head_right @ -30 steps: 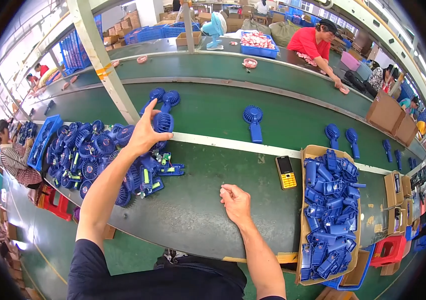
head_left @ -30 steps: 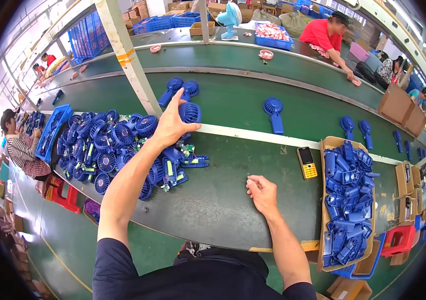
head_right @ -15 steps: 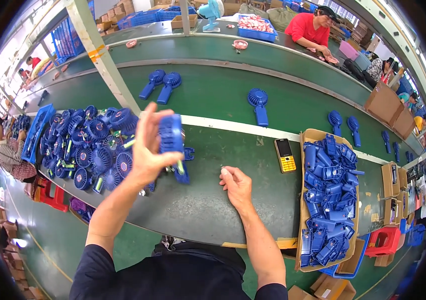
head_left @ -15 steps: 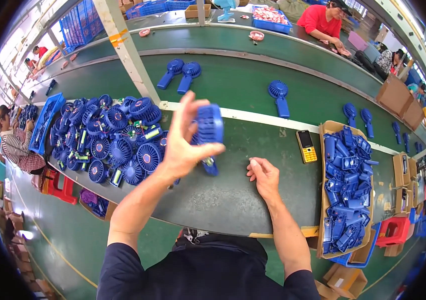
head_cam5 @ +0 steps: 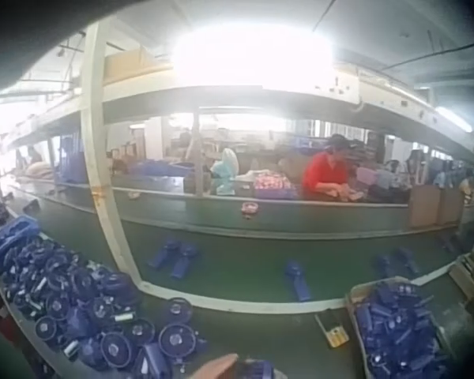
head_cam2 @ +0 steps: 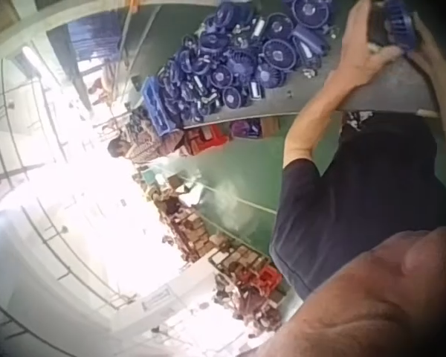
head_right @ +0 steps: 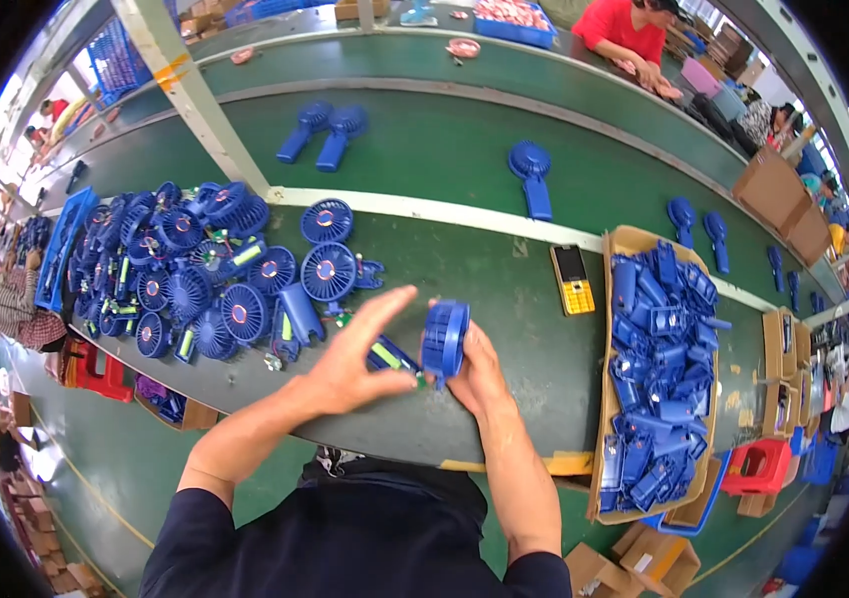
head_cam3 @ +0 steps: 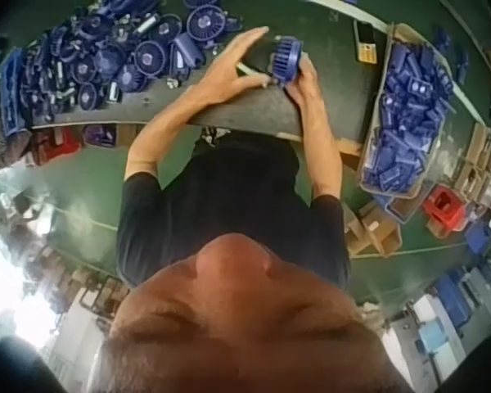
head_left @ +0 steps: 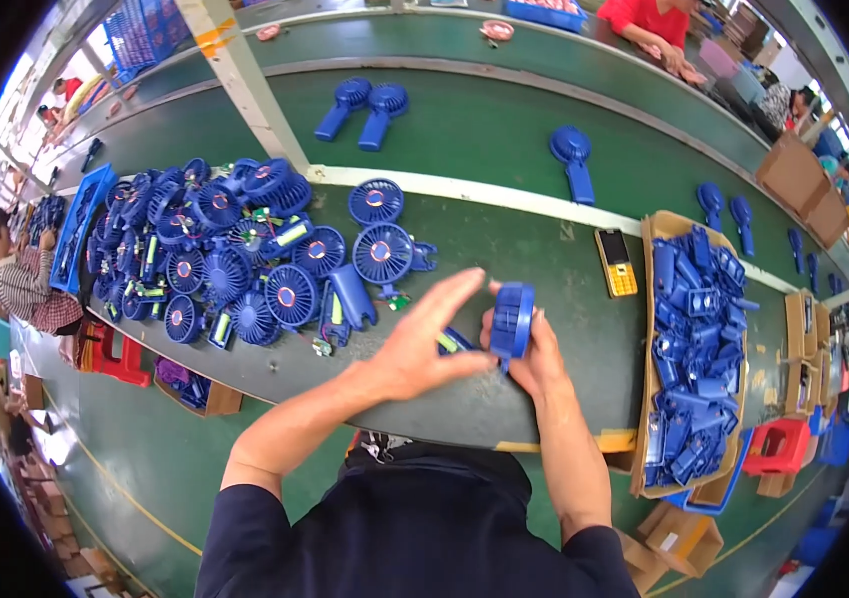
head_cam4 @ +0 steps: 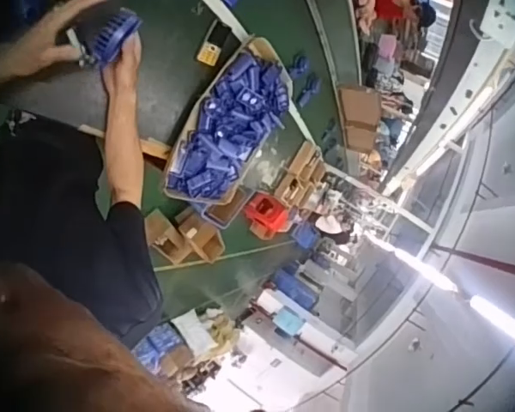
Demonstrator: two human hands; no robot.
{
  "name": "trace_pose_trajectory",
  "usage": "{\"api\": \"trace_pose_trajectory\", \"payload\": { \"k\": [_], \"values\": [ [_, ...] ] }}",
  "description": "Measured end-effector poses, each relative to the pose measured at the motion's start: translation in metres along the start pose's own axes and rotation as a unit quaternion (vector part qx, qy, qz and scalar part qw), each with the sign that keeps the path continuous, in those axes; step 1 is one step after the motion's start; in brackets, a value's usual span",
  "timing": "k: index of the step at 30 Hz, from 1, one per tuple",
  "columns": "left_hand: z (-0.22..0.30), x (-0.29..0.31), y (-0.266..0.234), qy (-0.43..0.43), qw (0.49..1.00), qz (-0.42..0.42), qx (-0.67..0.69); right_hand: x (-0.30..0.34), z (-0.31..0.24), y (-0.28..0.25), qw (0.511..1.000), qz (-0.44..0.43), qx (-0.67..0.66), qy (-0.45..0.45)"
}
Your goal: The person assembles handheld fans by positioning internal circuit components into the handle bases, snapping casing covers onto the handles, testing the fan operation using the power button, and placing the assembled fans on the conveyor belt.
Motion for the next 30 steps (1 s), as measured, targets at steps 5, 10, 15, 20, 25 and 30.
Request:
{"api": "trace_pose_trajectory", "payload": {
  "k": [5, 10, 15, 20, 25, 30],
  "values": [
    [-0.041, 0.008, -0.010, -0.042, 0.995, -0.016, -0.091, -0.005, -0.010, -0.005, 0.995, 0.072, -0.072, -0.022],
    [-0.042, 0.011, 0.024, 0.016, 0.985, -0.113, -0.132, -0.008, -0.006, -0.011, 0.990, 0.124, -0.041, -0.054],
    [-0.030, 0.004, 0.041, -0.066, 0.978, -0.024, -0.195, -0.008, -0.016, -0.003, 0.988, 0.109, -0.021, -0.106],
    [-0.042, 0.013, 0.038, -0.304, 0.918, 0.081, 0.243, -0.002, -0.023, 0.000, 0.975, 0.194, 0.011, -0.108],
    [-0.041, 0.034, 0.044, -0.295, 0.824, 0.112, 0.471, 0.017, -0.026, 0.017, 0.976, 0.183, -0.017, -0.117],
    [-0.047, 0.030, 0.054, -0.286, 0.761, 0.174, 0.556, 0.050, -0.017, 0.060, 0.979, 0.181, 0.004, -0.094]
  ]
}}
Point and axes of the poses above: each hand's wrist, its own x-axis away from the middle knuckle, its own y-axis out of the palm, z = x × y, the point moved 1 cm from there along -x, towards the middle knuckle, and after that the axes turned 7 degrees about x, right-handed, at the moved point
